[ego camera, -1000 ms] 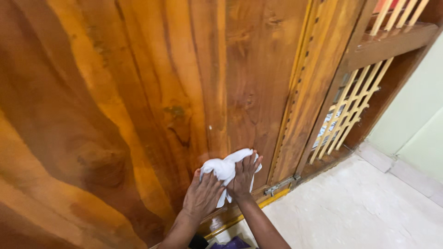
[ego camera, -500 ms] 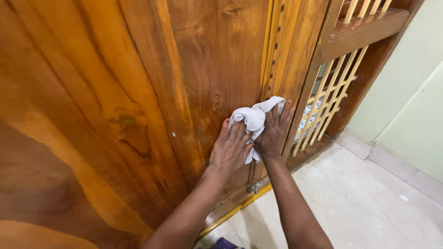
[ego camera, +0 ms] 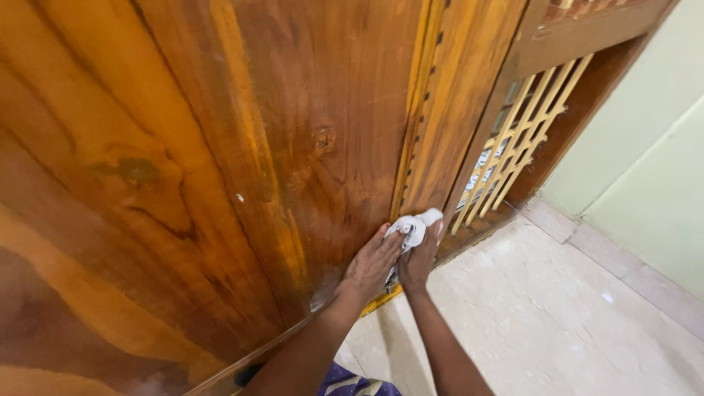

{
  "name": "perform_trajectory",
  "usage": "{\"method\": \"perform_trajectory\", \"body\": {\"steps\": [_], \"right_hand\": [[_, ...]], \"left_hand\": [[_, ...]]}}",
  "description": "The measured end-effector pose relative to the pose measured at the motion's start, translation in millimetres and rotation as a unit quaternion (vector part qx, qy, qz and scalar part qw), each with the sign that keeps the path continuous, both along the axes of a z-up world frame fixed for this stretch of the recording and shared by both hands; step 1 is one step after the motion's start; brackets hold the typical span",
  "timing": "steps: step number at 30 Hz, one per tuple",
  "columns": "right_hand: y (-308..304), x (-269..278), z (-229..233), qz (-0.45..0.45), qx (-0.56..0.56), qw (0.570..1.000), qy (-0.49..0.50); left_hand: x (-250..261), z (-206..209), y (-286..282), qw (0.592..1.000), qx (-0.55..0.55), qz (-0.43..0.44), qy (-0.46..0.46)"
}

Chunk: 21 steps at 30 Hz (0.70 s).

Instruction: The person wipes down a wooden door using a white cloth, cleaning both the main surface and the hardware.

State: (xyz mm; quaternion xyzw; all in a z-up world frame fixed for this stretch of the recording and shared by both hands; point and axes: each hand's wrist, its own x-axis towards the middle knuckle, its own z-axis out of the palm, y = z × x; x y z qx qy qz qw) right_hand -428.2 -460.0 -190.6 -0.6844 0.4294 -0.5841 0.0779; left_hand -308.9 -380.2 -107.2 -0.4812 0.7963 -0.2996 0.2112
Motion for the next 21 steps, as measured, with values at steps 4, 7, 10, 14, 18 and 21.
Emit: {"method": "perform_trajectory", "body": {"steps": [4, 7, 10, 14, 18, 21], "right_hand": [[40, 35, -23, 0.094, 0.051, 0.987, -0.121], [68, 52, -14, 0.131, 0.078, 0.975, -0.160], [90, 72, 5, 0.141, 0.096, 0.969, -0.179], [115, 103, 14, 0.099, 0.086, 0.977, -0.171], [164, 132, -10, 0.148, 0.087, 0.978, -0.121], [192, 137, -27, 0.173, 0.101, 0.975, -0.092]], "left_hand": [[15, -26, 21, 1.000, -0.018, -0.011, 0.011], [32, -31, 42, 0.998, -0.056, -0.015, 0.038], [52, -25, 72, 0.995, -0.068, 0.007, 0.078], [81, -23, 113, 0.989, -0.067, 0.036, 0.124], [105, -33, 162, 0.972, -0.100, 0.038, 0.211], [117, -30, 203, 0.962, -0.160, 0.030, 0.221]]}}
